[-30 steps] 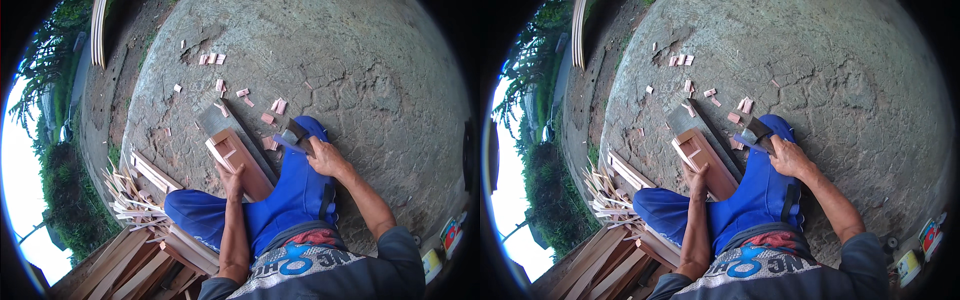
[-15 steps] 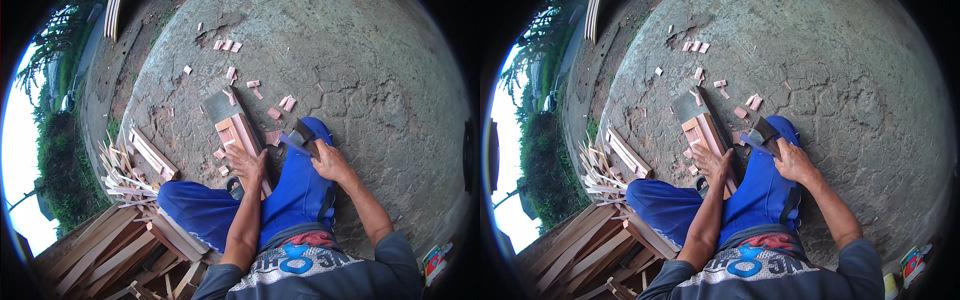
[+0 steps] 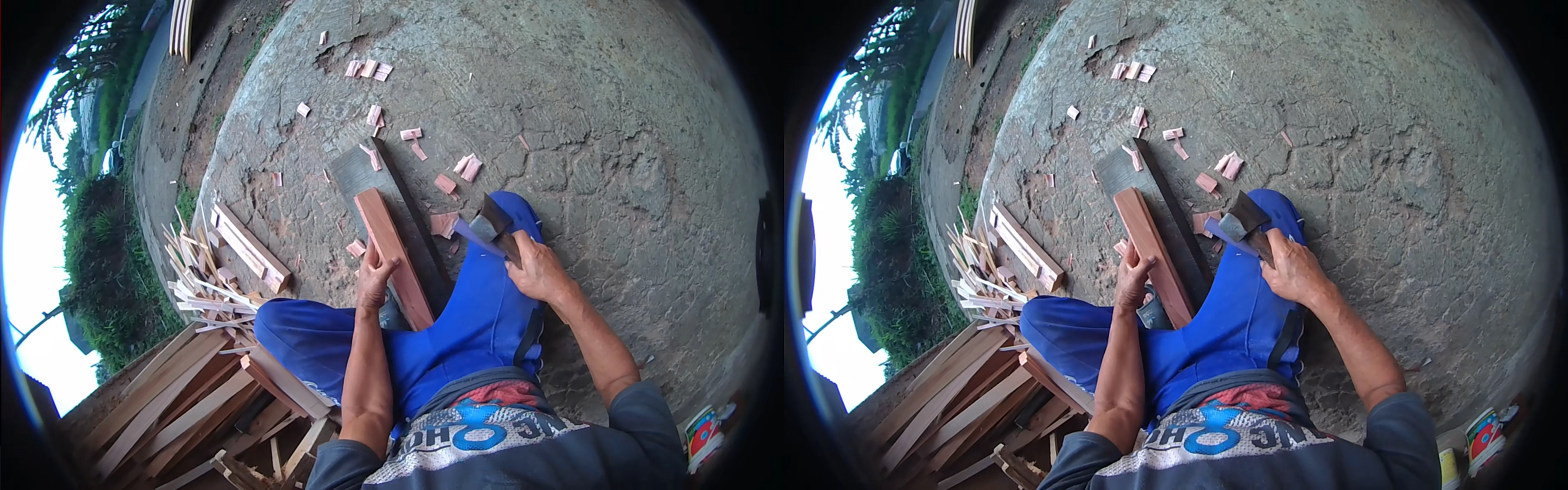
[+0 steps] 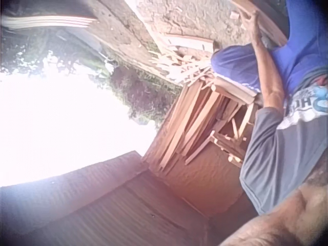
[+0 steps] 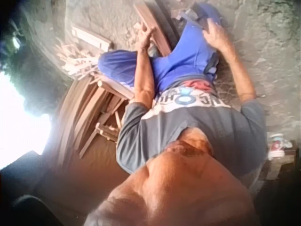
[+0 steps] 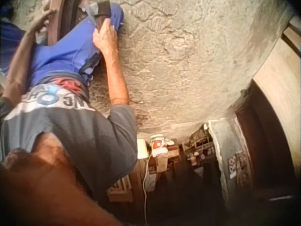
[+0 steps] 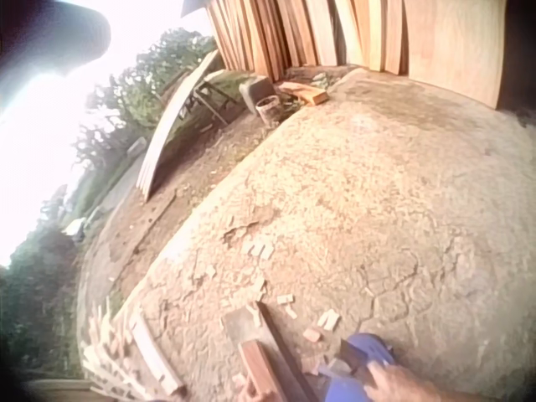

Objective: The person sits on the ground and uses a chisel and mallet to carve a rectangular wooden block. They repeatedly position the chisel and strike it with the mallet to remove small wood chips, occasionally adjusting the block's orientation.

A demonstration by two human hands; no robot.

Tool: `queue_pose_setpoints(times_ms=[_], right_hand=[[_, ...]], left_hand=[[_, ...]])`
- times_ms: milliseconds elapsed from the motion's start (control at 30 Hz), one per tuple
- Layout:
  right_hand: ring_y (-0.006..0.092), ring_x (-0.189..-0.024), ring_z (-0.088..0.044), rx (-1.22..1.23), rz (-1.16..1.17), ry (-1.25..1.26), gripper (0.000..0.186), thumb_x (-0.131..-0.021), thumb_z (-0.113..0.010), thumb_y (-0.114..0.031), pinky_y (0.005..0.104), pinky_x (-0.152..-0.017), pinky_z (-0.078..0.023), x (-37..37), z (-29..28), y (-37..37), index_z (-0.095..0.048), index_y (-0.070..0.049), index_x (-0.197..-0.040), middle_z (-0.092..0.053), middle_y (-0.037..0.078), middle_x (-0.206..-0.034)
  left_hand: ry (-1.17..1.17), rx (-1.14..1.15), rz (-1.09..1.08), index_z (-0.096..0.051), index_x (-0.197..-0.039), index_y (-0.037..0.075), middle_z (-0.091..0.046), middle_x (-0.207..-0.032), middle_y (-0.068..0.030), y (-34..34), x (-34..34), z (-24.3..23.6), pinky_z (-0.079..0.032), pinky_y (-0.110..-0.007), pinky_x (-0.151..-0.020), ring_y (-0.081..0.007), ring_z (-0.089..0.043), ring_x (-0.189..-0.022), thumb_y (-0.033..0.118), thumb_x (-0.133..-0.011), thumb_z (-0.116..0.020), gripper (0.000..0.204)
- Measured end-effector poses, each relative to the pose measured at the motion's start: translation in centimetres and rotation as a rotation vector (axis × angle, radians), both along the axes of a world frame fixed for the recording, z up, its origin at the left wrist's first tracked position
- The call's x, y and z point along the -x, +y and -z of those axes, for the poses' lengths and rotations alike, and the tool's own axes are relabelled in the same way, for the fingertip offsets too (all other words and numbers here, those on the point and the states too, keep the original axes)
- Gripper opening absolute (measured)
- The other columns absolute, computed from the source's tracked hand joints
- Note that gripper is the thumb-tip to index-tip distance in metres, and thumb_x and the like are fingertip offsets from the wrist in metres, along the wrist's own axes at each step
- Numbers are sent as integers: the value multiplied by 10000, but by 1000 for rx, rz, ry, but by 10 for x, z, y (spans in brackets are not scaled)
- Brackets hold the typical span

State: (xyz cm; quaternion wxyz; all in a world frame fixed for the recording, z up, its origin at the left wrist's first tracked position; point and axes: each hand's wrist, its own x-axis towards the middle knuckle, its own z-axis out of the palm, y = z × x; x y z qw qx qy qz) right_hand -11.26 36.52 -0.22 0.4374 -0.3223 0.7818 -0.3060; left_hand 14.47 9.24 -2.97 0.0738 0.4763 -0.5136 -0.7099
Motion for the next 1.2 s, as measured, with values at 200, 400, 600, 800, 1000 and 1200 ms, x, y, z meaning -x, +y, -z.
queue_pose_setpoints(times_ms=[200,400,600,800,1000,1200], right_hand=[[553,-986,-647,18,20,-11,363,-903,-688,-120,618,-863,-512,3,0,-1,-457,18,-1147,-656,337,-993],[553,-965,-656,3,58,0,378,-892,-698,-112,603,-840,-515,0,1,-5,-477,23,-1167,-672,315,-968],[522,-933,-688,59,104,48,344,-882,-711,-105,564,-801,-525,-5,-22,-45,-536,29,-1146,-695,299,-938],[458,-848,-706,223,94,55,357,-885,-720,-121,499,-779,-537,-36,-81,-112,-563,33,-1167,-688,260,-894],[388,-959,-743,513,-12,-11,375,-889,-763,-105,452,-808,-554,-86,-121,-186,-572,20,-1187,-720,216,-972],[332,-946,-727,460,-28,109,472,-900,-796,-160,439,-850,-563,-118,-154,-224,-578,22,-1277,-723,204,-1032]], left_hand=[[-553,614,94,-245,-1619,23,-633,-1369,-236,16,19,2,-563,-402,-951,-294,-676,-1164,215,-949,-767,870],[-488,549,24,-407,-1484,40,-724,-1193,-265,19,6,19,-584,-457,-938,-391,-738,-1087,297,-890,-804,759],[-476,521,127,-83,-1644,9,-466,-1509,-367,3,4,6,-457,-490,-1145,-467,-521,-1394,281,-812,-845,1161],[-374,1069,121,-235,-1628,-47,-311,-1634,-314,1,16,-24,-274,-511,-1265,-448,-287,-1548,423,-935,-769,993],[607,143,-124,-474,-1501,-24,-619,-1340,-124,-27,32,-142,-447,-337,-1095,-167,-564,-1256,227,-1102,-589,486],[738,332,-280,-519,-1101,67,-652,-988,-33,-71,4,-180,-587,-286,-807,-129,-706,-914,64,-963,-786,300]])
